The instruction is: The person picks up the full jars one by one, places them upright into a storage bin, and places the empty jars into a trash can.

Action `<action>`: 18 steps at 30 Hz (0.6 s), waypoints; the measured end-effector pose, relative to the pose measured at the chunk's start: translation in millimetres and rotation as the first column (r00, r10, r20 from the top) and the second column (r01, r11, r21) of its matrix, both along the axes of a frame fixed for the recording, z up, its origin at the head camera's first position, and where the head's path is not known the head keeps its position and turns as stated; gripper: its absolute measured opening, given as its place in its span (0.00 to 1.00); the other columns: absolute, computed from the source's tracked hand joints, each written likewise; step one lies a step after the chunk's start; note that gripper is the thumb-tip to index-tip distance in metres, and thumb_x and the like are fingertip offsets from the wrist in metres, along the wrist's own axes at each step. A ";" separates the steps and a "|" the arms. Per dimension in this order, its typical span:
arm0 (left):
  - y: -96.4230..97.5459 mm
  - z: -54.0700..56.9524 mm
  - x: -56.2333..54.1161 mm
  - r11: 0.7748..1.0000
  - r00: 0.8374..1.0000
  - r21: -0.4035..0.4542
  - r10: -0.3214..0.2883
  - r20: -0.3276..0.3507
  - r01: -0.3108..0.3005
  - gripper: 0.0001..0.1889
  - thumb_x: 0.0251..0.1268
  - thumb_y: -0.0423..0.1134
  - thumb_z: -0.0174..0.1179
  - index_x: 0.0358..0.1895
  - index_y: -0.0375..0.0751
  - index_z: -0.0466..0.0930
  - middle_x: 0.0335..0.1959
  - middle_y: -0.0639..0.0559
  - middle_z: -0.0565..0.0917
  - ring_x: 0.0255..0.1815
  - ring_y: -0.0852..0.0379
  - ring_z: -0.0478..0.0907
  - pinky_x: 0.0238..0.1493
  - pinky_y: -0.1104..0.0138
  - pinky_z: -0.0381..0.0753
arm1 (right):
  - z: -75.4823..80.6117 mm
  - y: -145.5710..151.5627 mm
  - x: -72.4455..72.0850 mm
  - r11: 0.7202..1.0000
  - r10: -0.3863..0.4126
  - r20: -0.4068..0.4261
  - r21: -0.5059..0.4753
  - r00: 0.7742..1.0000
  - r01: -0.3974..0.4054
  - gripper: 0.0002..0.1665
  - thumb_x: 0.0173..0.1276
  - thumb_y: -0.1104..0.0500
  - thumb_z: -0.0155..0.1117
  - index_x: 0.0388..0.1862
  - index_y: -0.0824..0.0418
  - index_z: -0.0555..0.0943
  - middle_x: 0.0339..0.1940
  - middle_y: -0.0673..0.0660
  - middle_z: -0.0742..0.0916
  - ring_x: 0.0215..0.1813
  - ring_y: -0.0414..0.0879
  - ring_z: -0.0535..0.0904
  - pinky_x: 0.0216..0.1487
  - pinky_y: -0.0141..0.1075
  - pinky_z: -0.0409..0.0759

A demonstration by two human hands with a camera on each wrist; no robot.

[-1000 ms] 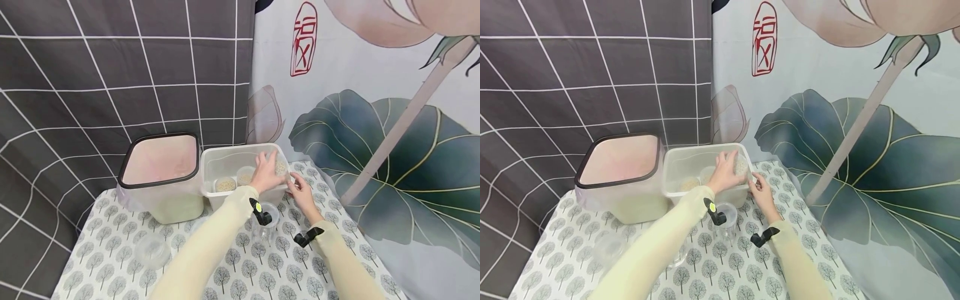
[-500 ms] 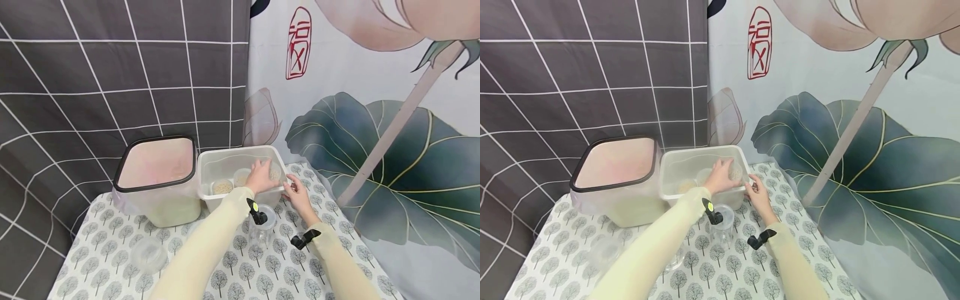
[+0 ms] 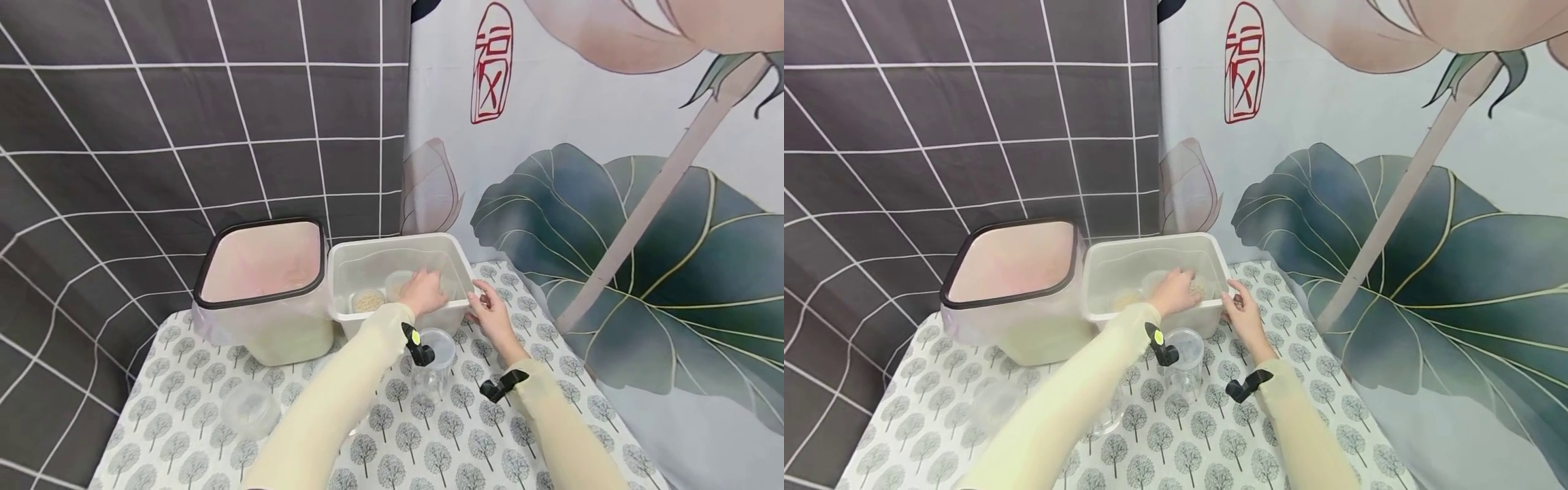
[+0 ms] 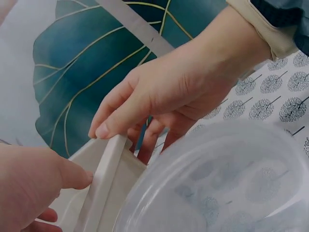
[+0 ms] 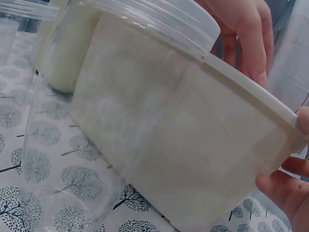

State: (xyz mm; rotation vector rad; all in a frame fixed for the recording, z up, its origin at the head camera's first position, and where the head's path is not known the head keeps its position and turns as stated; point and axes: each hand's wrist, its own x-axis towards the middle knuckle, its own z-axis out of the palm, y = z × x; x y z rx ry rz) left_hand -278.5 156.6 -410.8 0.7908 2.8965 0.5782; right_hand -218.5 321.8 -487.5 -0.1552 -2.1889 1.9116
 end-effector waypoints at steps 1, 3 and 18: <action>-2.1 1.6 0.9 1.000 1.000 0.002 -0.002 0.008 0.002 0.25 0.57 0.47 0.61 0.57 0.40 0.73 0.55 0.41 0.73 0.52 0.48 0.73 0.48 0.56 0.78 | 0.2 0.0 -0.1 1.000 0.002 0.004 0.000 1.000 -0.002 0.29 0.71 0.53 0.54 0.68 0.60 0.63 0.50 0.66 0.75 0.46 0.50 0.77 0.49 0.45 0.79; -7.1 8.0 5.2 1.000 0.999 0.003 -0.006 0.033 0.006 0.26 0.59 0.48 0.60 0.59 0.40 0.72 0.57 0.41 0.72 0.54 0.47 0.73 0.50 0.55 0.77 | 0.2 0.1 -0.4 1.000 0.006 0.011 0.004 1.000 -0.006 0.30 0.71 0.52 0.54 0.69 0.59 0.62 0.51 0.67 0.74 0.49 0.54 0.76 0.51 0.50 0.77; -39.1 9.8 6.5 0.998 1.000 0.063 0.018 -0.016 -0.017 0.24 0.63 0.52 0.56 0.57 0.42 0.74 0.55 0.46 0.76 0.54 0.48 0.73 0.53 0.55 0.74 | 7.3 -8.1 2.8 0.971 -0.074 0.019 0.229 0.997 0.067 0.28 0.73 0.51 0.49 0.69 0.59 0.62 0.43 0.61 0.73 0.40 0.49 0.75 0.42 0.43 0.81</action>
